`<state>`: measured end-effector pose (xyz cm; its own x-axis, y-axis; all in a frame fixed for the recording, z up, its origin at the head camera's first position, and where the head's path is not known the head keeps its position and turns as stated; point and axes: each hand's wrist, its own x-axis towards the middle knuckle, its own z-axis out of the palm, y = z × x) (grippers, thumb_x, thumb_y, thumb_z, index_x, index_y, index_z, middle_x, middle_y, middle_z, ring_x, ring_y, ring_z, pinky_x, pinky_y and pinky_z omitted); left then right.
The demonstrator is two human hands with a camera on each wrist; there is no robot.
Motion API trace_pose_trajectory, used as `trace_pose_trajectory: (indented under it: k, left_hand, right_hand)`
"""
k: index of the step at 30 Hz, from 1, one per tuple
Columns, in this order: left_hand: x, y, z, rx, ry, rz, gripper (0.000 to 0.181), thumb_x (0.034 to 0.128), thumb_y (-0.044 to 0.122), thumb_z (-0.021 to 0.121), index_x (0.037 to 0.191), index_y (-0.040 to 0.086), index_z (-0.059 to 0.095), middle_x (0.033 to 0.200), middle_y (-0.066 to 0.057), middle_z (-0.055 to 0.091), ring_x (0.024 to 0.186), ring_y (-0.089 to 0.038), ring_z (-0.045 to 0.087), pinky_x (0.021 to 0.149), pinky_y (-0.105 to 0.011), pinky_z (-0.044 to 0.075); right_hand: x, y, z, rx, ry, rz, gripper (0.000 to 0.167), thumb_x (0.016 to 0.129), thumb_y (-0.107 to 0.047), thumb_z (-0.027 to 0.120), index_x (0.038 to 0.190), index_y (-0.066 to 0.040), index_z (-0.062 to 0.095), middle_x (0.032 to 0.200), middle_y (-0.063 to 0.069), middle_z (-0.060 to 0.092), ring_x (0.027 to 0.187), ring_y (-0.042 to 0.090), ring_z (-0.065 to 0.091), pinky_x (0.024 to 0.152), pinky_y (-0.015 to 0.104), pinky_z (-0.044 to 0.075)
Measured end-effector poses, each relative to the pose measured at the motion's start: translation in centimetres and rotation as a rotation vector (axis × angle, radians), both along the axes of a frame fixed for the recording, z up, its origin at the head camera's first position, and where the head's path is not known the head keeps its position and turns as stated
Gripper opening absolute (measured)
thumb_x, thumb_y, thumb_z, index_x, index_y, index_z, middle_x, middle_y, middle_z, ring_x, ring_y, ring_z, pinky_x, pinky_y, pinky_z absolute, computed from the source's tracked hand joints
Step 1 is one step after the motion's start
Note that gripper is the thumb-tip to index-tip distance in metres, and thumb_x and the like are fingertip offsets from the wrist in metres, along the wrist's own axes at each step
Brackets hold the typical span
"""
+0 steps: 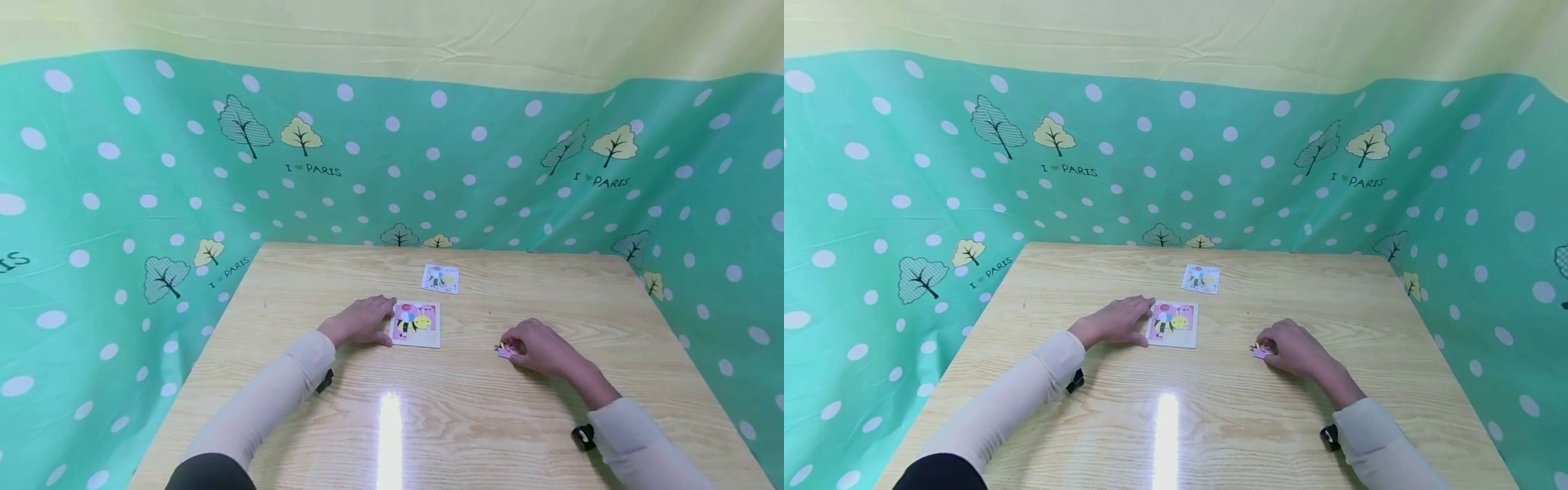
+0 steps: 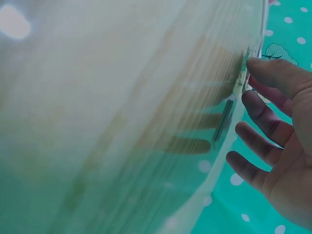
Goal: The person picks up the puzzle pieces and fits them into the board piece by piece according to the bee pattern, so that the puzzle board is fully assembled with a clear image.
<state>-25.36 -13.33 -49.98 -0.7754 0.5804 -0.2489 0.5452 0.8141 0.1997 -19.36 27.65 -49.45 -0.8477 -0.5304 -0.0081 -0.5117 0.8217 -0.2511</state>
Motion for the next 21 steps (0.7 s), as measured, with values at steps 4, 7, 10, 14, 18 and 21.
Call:
trace_pose_trajectory:
  k: [4,7,10,14,18,21]
  left_hand:
    - [0.0,0.1,0.0,0.005,0.001,0.000,0.103,0.0859,0.061,0.072,0.160,0.005,0.027,0.165,-0.012,0.035,0.155,-0.033,0.030,0.128,-0.053,0.027]
    - [0.0,0.1,0.0,0.000,0.003,-0.001,0.103,0.0858,0.061,0.072,0.160,0.005,0.027,0.165,-0.011,0.036,0.155,-0.032,0.030,0.128,-0.052,0.027]
    - [0.0,0.2,0.0,-0.006,0.002,0.003,0.103,0.0855,0.061,0.072,0.160,0.005,0.028,0.164,-0.011,0.037,0.154,-0.032,0.031,0.127,-0.051,0.028]
    - [-0.1,0.2,0.0,-0.013,0.001,0.008,0.103,0.0853,0.061,0.072,0.160,0.005,0.029,0.165,-0.011,0.037,0.154,-0.031,0.031,0.127,-0.051,0.029]
    - [-0.1,0.2,0.0,-0.013,0.001,0.005,0.103,0.0853,0.061,0.072,0.160,0.005,0.029,0.164,-0.011,0.037,0.154,-0.031,0.031,0.127,-0.051,0.029]
    - [-0.1,0.2,-0.1,-0.014,0.004,0.002,0.102,0.0855,0.061,0.072,0.160,0.005,0.029,0.164,-0.011,0.037,0.154,-0.031,0.032,0.127,-0.051,0.030]
  right_hand:
    - [-0.2,-0.8,0.3,-0.012,-0.018,-0.007,0.023,0.083,-0.017,0.083,0.106,-0.014,0.078,0.083,-0.011,0.063,0.080,0.009,0.052,0.074,0.033,0.048]
    - [-0.5,-1.4,0.4,-0.021,-0.033,-0.008,0.023,0.084,-0.017,0.082,0.106,-0.013,0.078,0.083,-0.009,0.064,0.079,0.009,0.051,0.073,0.032,0.048]
    - [-0.7,-2.0,0.5,-0.028,-0.040,-0.005,0.024,0.084,-0.018,0.082,0.107,-0.013,0.078,0.086,-0.009,0.065,0.083,0.010,0.053,0.076,0.034,0.049]
    - [-1.1,-2.9,0.5,-0.040,-0.051,-0.017,0.025,0.085,-0.020,0.082,0.108,-0.014,0.078,0.088,-0.009,0.066,0.086,0.011,0.055,0.081,0.037,0.051]
    - [-1.4,-4.1,0.6,-0.055,-0.050,-0.022,0.025,0.085,-0.023,0.082,0.108,-0.015,0.078,0.087,-0.009,0.066,0.087,0.012,0.055,0.084,0.038,0.051]
    - [-1.6,-5.2,0.8,-0.073,-0.045,-0.011,0.025,0.086,-0.025,0.082,0.108,-0.015,0.078,0.088,-0.008,0.067,0.088,0.013,0.055,0.083,0.038,0.051]
